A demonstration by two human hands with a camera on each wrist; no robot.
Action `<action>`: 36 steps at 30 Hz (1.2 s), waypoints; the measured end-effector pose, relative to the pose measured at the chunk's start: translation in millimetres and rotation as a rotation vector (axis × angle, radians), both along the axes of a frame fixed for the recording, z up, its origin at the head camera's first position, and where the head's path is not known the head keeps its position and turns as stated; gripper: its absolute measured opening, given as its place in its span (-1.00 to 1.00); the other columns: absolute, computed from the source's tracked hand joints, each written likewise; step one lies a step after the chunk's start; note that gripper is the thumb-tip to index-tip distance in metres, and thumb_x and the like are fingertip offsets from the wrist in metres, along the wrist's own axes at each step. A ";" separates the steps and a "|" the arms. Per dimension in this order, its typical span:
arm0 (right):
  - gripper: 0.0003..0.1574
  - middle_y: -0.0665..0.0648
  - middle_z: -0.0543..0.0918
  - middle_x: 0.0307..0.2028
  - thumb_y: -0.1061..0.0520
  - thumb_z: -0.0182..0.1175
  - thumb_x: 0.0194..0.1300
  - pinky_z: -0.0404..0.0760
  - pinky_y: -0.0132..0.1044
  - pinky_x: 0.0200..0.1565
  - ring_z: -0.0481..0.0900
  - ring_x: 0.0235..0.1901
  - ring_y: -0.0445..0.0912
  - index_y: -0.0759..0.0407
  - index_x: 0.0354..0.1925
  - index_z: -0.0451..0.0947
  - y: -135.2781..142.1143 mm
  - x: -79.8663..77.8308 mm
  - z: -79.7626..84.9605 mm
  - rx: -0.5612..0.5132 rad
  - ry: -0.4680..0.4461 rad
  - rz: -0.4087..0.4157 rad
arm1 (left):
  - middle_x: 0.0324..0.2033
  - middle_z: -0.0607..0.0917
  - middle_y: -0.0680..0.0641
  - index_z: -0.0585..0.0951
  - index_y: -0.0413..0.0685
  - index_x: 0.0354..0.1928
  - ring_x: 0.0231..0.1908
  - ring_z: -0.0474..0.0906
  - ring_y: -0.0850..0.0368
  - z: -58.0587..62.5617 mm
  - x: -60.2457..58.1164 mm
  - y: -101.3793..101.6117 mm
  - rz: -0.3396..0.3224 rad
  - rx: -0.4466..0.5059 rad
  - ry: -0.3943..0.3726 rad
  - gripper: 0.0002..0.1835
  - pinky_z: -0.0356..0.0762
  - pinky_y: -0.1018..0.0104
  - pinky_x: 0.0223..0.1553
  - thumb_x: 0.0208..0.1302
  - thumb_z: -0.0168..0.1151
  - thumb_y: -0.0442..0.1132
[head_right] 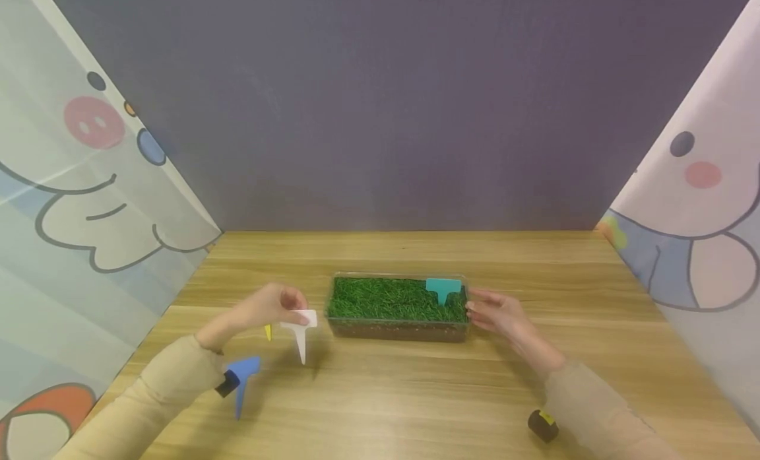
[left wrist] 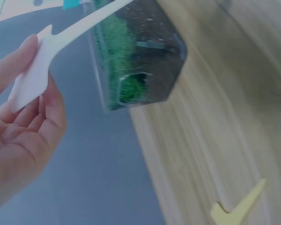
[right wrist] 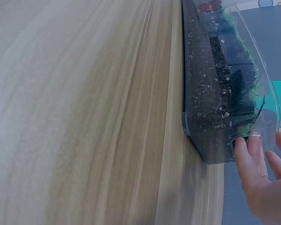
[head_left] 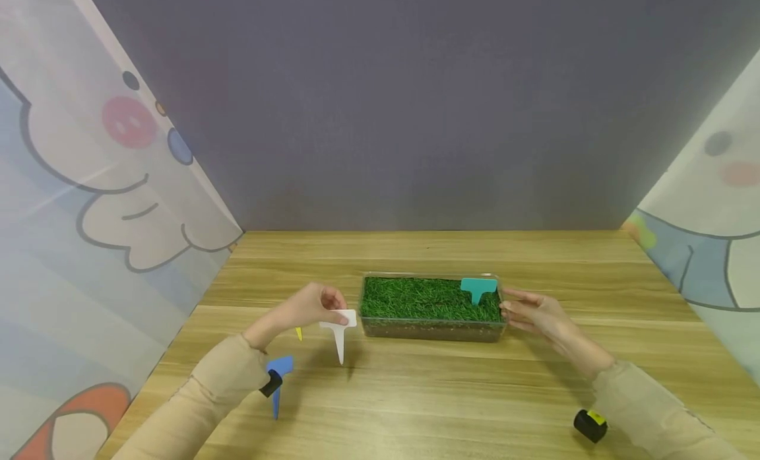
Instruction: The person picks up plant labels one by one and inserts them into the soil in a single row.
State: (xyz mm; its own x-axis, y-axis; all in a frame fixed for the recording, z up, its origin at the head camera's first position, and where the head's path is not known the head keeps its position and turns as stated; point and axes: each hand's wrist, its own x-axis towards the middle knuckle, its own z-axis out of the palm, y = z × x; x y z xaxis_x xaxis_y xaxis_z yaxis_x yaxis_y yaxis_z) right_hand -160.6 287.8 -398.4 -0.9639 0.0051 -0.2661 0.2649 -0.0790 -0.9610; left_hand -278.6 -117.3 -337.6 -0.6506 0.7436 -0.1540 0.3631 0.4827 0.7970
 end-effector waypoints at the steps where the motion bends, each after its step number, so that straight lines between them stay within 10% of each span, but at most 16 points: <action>1: -0.24 0.10 0.61 -0.18 0.21 0.14 0.17 0.50 -0.29 -0.09 0.59 -0.23 -0.18 0.39 0.23 0.02 0.0 0.1 0.0 0.000 0.002 0.001 | -0.51 0.59 0.03 0.56 -0.23 -0.42 -0.46 0.49 0.20 2.4 0.2 1.6 0.001 0.003 0.004 -0.81 0.49 0.40 -0.40 -0.03 0.33 -0.27; 36: -0.25 0.06 0.60 -0.20 0.20 0.14 0.17 0.48 -0.26 -0.06 0.58 -0.22 -0.17 0.39 0.23 0.04 -0.9 0.5 -0.4 -0.004 0.010 0.004 | -0.46 0.63 0.00 0.58 -0.17 -0.35 -0.44 0.52 0.19 44.2 -11.5 65.2 0.006 0.056 0.072 -0.88 0.48 0.35 -0.37 0.07 0.25 -0.28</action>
